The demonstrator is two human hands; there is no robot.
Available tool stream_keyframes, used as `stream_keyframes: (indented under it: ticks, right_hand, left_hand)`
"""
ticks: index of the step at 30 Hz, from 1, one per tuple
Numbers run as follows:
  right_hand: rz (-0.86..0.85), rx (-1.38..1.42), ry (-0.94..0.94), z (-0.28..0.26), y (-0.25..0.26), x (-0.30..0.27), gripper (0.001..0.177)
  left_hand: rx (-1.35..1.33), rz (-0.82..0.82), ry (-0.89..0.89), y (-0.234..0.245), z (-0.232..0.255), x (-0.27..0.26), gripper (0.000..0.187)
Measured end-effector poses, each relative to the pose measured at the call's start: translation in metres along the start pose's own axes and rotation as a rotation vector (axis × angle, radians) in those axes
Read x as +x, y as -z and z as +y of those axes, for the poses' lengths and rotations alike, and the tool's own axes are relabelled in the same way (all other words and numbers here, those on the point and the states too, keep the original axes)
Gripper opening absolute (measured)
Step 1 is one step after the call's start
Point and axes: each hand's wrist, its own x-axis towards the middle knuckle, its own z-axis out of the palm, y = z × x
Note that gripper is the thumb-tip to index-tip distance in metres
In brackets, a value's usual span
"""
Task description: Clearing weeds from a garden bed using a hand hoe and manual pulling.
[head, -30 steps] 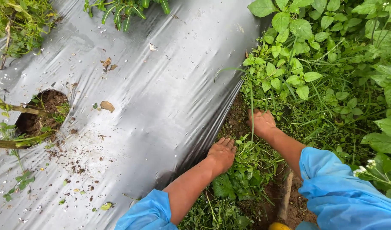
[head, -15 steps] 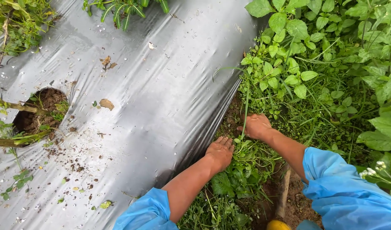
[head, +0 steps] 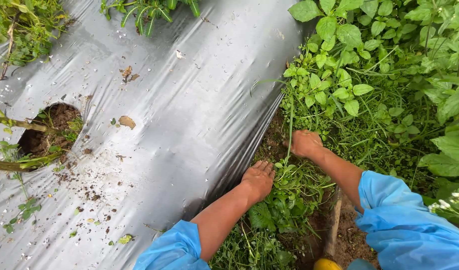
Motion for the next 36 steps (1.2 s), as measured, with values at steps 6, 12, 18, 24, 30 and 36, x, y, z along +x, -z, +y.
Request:
stream_keyframes:
  ticks: [6, 12, 18, 24, 30, 36]
  right_hand:
    - [-0.051, -0.250, 0.094, -0.006, -0.031, 0.013, 0.031]
    - [0.004, 0.159, 0.198, -0.013, -0.015, 0.001, 0.033]
    - [0.020, 0.204, 0.326, -0.050, 0.048, -0.055, 0.034]
    - [0.045, -0.224, 0.467, -0.047, 0.043, -0.090, 0.036]
    - [0.434, -0.166, 0.528, -0.041, 0.050, -0.118, 0.030]
    - [0.588, -0.140, 0.426, -0.002, 0.037, -0.125, 0.021]
  left_hand:
    - [-0.007, 0.021, -0.002, -0.005, -0.003, 0.003, 0.053]
    - [-0.003, 0.008, -0.002, -0.003, -0.002, 0.000, 0.054]
    - [-0.005, 0.046, -0.011, -0.010, -0.006, 0.004, 0.053]
    - [-0.017, 0.043, -0.039, -0.023, -0.013, 0.017, 0.051]
    - [0.094, 0.516, -0.132, -0.006, 0.014, 0.007, 0.017]
    - [0.167, 0.745, -0.366, -0.001, 0.054, 0.029, 0.025]
